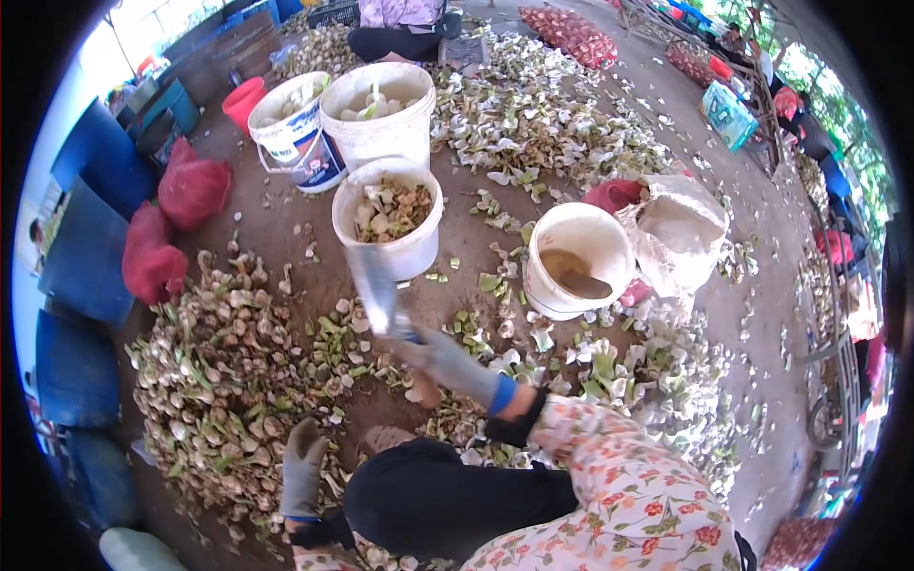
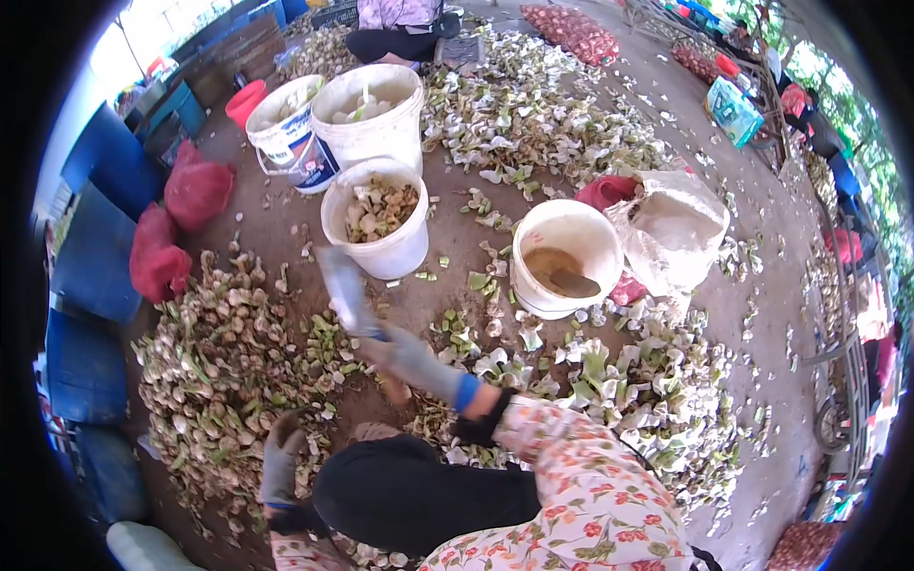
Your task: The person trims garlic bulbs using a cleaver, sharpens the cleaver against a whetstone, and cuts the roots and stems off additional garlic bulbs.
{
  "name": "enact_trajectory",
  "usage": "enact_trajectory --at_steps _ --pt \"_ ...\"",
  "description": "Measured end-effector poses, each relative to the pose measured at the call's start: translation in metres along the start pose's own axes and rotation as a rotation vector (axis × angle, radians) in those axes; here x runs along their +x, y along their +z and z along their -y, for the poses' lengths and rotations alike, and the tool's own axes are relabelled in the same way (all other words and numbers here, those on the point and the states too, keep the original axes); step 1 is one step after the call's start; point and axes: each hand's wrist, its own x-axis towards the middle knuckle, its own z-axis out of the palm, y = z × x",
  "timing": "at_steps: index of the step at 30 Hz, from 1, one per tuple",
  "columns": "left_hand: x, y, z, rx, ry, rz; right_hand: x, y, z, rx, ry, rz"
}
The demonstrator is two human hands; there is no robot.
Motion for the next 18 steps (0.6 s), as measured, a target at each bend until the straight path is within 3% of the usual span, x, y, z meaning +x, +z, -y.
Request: enact_trajectory --at_steps 1,2,3,4,5,8,9,13,14,15,16,18 --pt "-0.001 0.011 -0.048 0.053 0.006 0.093 0.026 0.019 -0.013 0.307 -0.078 0.151" --pt "0.003 0.019 -0.071 0.052 0.109 0.184 0.037 0.045 0.016 0.107 -0.035 0.143" --pt "-0.001 0.041 -0.105 -0.047 0.104 0.183 0.052 0.076 0.01 0.304 -0.208 0.114" --pt "-0.005 0.06 -0.129 -0.148 0.098 0.182 0.054 0.096 0.034 0.254 -0.12 0.163" --pt "-0.001 0.063 -0.128 -0.205 0.098 0.104 0.05 0.11 0.059 0.205 -0.028 0.211" --pt "0.006 0.068 -0.118 -0.294 0.092 -0.095 0.048 0.097 0.062 -0.073 -0.284 0.211" --pt "0.002 0.065 -0.118 -0.266 0.09 -0.14 0.043 0.064 0.071 -0.374 -0.424 0.092" --pt "-0.019 0.037 -0.071 -0.194 0.036 -0.36 0.036 -0.141 0.059 -0.932 -0.461 -0.529" --pt "-0.023 0.027 -0.054 -0.161 0.005 -0.412 0.027 -0.195 0.035 -1.03 -0.273 -0.692" --pt "-0.028 0.02 -0.037 -0.124 -0.031 -0.464 0.014 -0.248 0.019 -1.453 -0.088 -0.604" --pt "-0.03 0.013 -0.023 -0.084 -0.067 -0.517 0.008 -0.296 -0.003 -1.581 0.301 -0.45" --pt "-0.024 0.005 -0.011 -0.095 -0.102 -0.477 -0.021 -0.316 -0.009 -1.831 0.595 -0.368"
